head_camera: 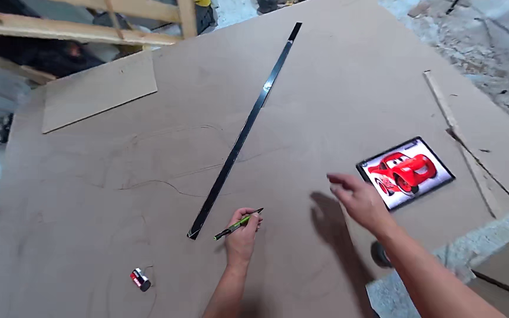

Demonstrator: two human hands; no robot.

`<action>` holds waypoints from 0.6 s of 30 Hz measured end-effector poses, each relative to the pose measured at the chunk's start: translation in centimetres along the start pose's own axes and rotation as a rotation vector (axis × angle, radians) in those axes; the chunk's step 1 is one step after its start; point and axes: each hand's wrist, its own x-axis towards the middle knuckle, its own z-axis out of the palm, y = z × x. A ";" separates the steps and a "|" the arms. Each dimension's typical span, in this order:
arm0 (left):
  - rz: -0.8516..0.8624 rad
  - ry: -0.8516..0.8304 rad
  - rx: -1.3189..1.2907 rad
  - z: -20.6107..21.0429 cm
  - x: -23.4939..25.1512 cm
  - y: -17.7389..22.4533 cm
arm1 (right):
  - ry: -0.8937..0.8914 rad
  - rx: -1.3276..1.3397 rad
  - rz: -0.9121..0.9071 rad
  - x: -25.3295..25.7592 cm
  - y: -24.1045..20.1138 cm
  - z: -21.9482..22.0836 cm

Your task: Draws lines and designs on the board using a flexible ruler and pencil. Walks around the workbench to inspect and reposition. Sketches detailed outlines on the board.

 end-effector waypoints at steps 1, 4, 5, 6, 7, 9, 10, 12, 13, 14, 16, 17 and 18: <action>0.002 0.032 -0.028 1.5 1.1 -0.2 | 0.047 0.082 -0.022 4.6 -0.4 0.2; 0.033 0.154 -0.088 5.9 5.2 -0.8 | 0.237 0.357 -0.106 17.8 0.2 2.8; 0.054 0.184 -0.088 7.1 6.6 -0.9 | 0.294 0.435 -0.117 21.3 0.9 4.2; 0.086 0.197 -0.072 8.1 7.8 -0.8 | 0.349 0.492 -0.115 24.1 1.7 5.7; 0.125 0.207 -0.038 8.8 9.0 -0.7 | 0.398 0.522 -0.109 26.1 2.4 7.0; 0.186 0.254 0.059 10.1 11.2 -0.4 | 0.458 0.561 -0.136 27.7 3.2 8.2; 0.204 0.284 0.099 10.7 12.3 -0.3 | 0.456 0.614 -0.156 28.0 3.4 8.1; 0.230 0.321 0.176 11.4 13.8 0.0 | 0.442 0.792 -0.154 28.1 3.8 7.5; 0.258 0.322 0.213 11.7 14.5 0.0 | 0.452 0.873 -0.135 28.5 4.0 7.2; 0.288 0.317 0.241 11.8 14.8 -0.1 | 0.463 0.919 -0.115 28.9 4.2 7.1; 0.319 0.292 0.226 11.9 14.8 -0.1 | 0.482 0.949 -0.088 29.3 4.0 6.9; 0.326 0.289 0.197 11.9 15.0 0.0 | 0.497 0.948 -0.087 29.6 3.9 6.8; 0.326 0.286 0.170 11.9 15.0 -0.1 | 0.510 0.941 -0.091 29.8 3.9 6.7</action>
